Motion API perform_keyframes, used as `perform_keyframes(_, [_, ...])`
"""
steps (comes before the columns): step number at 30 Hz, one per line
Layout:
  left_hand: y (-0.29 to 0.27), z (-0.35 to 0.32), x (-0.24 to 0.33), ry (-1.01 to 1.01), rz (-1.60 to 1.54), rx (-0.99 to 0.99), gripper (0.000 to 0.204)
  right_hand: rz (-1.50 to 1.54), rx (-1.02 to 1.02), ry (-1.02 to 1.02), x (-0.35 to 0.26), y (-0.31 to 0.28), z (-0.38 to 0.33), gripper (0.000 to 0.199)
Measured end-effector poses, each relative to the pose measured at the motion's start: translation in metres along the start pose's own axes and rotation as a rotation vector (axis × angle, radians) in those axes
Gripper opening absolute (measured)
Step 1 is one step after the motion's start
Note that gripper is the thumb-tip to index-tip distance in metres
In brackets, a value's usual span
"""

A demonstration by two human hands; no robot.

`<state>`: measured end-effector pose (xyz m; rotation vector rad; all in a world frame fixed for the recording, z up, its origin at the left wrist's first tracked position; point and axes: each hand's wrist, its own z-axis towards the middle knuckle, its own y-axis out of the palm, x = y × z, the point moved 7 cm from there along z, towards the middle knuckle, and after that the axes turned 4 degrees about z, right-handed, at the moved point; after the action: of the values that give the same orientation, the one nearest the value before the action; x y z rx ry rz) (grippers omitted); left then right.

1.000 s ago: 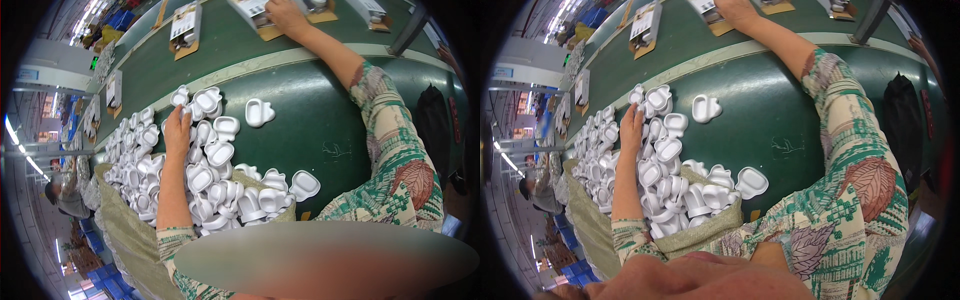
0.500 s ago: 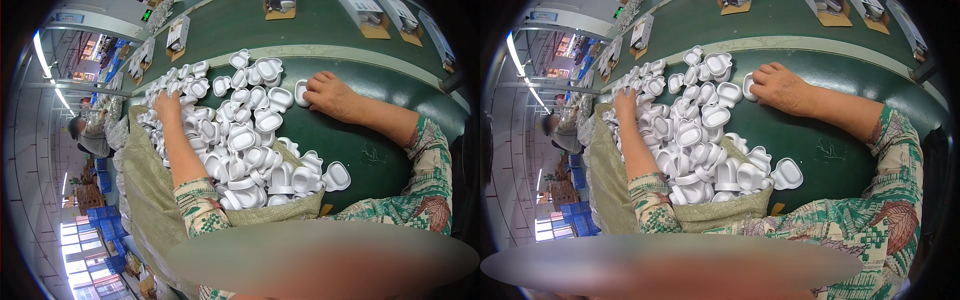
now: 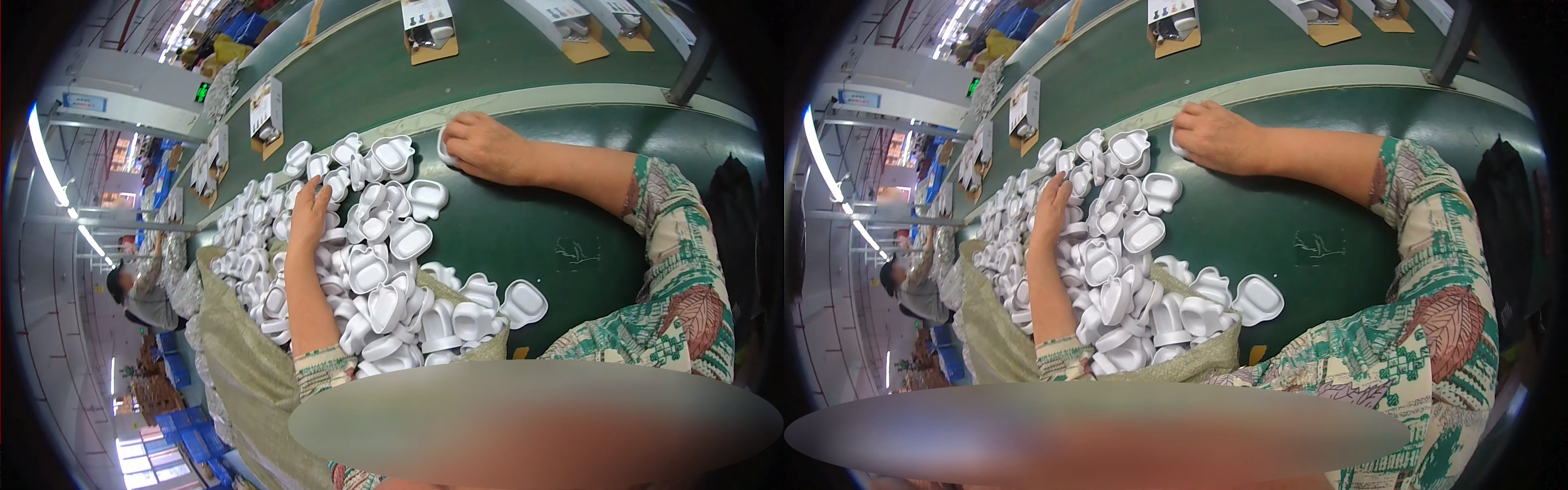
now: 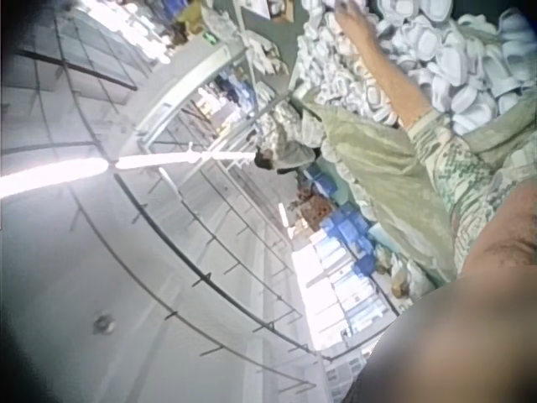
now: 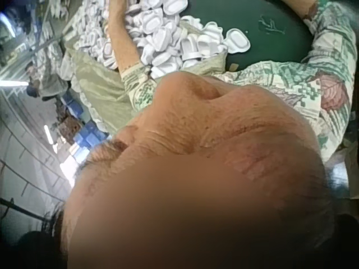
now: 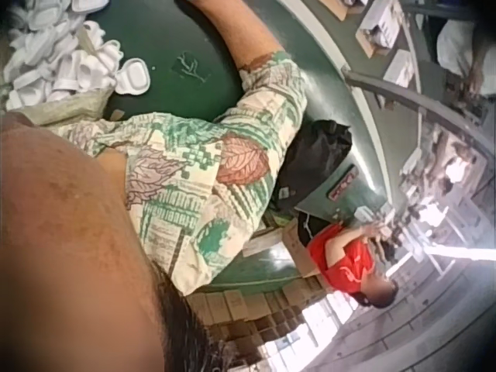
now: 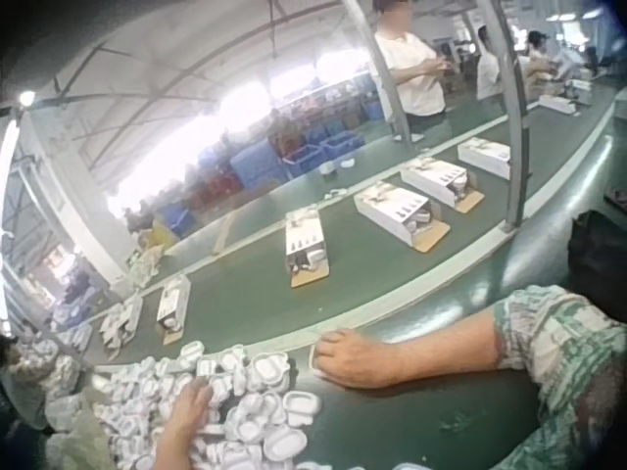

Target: The person packages small white plastic pieces by picking them from a pile by hand and placing them into open boxes moving along a conveyor belt.

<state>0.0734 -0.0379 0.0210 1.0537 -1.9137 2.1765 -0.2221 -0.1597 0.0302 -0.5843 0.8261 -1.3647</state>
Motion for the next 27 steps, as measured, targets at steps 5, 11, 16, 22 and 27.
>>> perform_keyframes(5, [0.006, -0.006, 0.046, 0.113, -0.088, 0.059, 0.056, -0.212, 0.094, 0.113, 0.085, -0.024, 0.025, 0.017])
perform_keyframes(11, [-0.002, -0.01, 0.043, 0.2, 0.104, 0.243, 0.049, -0.46, 0.048, 0.361, 0.191, -0.029, 0.05, 0.018])
perform_keyframes(16, [-0.009, -0.013, 0.043, 0.239, 0.166, 0.264, 0.042, -0.684, 0.246, 0.469, 0.202, -0.051, 0.045, 0.014])
perform_keyframes(22, [-0.001, -0.009, 0.055, 0.256, 0.193, 0.274, 0.038, -0.676, 0.327, 0.5, 0.215, -0.066, 0.014, 0.016])
perform_keyframes(27, [-0.003, -0.013, 0.049, 0.261, 0.237, 0.284, 0.037, -0.551, 0.417, 0.344, 0.184, -0.074, 0.006, 0.012])
